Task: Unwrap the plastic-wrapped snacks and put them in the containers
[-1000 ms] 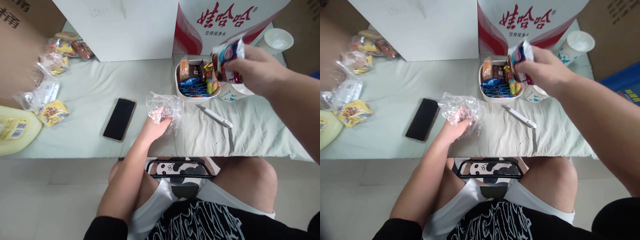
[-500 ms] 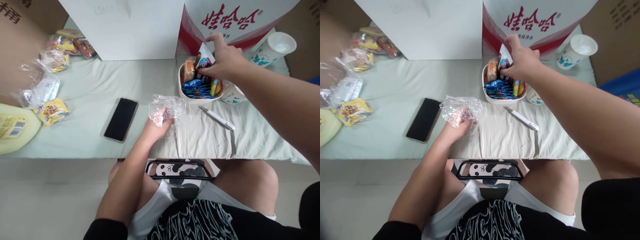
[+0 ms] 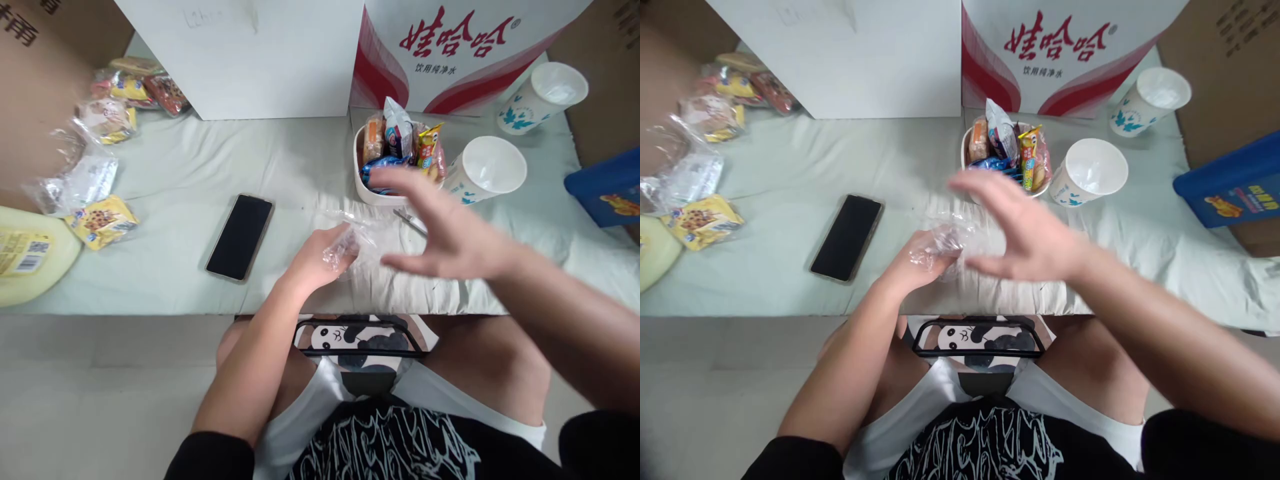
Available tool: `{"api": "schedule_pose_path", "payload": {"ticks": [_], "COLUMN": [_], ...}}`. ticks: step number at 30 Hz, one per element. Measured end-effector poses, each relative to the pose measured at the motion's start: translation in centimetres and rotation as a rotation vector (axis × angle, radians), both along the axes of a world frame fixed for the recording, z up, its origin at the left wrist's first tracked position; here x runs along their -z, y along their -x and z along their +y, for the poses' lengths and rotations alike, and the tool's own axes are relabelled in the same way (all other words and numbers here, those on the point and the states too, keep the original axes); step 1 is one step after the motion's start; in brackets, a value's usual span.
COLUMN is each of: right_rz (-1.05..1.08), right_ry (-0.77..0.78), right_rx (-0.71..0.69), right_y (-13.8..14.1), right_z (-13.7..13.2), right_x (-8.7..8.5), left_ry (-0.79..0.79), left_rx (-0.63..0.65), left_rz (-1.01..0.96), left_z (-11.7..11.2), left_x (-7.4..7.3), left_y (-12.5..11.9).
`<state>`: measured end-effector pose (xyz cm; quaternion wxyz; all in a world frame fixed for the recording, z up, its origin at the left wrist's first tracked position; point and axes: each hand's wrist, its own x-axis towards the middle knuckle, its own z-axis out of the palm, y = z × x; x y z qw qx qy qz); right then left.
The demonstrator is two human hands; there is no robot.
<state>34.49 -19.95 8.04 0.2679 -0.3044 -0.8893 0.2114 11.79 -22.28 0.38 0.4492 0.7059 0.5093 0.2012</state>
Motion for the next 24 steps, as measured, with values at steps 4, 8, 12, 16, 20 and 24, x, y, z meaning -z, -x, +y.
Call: {"api": "schedule_pose_path", "payload": {"ticks": [4, 8, 12, 16, 20, 24], "right_rz": [0.216, 0.611, 0.893, 0.966, 0.974, 0.662], "right_ry": [0.042, 0.243, 0.502, 0.522, 0.358, 0.387], "right_rx": [0.198, 0.639, 0.775, 0.782, 0.646, 0.443], "right_y": [1.0, 0.1, -1.6, -3.3, -5.1, -6.6], "right_z": [-5.0, -6.6, -6.4, -6.0, -5.5, -5.4], "right_x": [4.8, 7.4, 8.7, 9.6, 9.8, 9.4], "left_ry": [0.03, 0.142, 0.189, 0.206, 0.248, 0.261], "left_rx": [0.081, -0.085, -0.293, -0.41, -0.398, -0.342], "left_rz": [-0.041, -0.242, -0.489, -0.575, -0.572, -0.561], "left_z": [-0.3, -0.2, 0.5, 1.1, 1.3, 1.3], "left_x": [-0.4, -1.0, -1.4, -1.8, -1.8, -1.5], "left_y": [-0.4, -0.4, 0.1, 0.3, 0.1, 0.1]}}
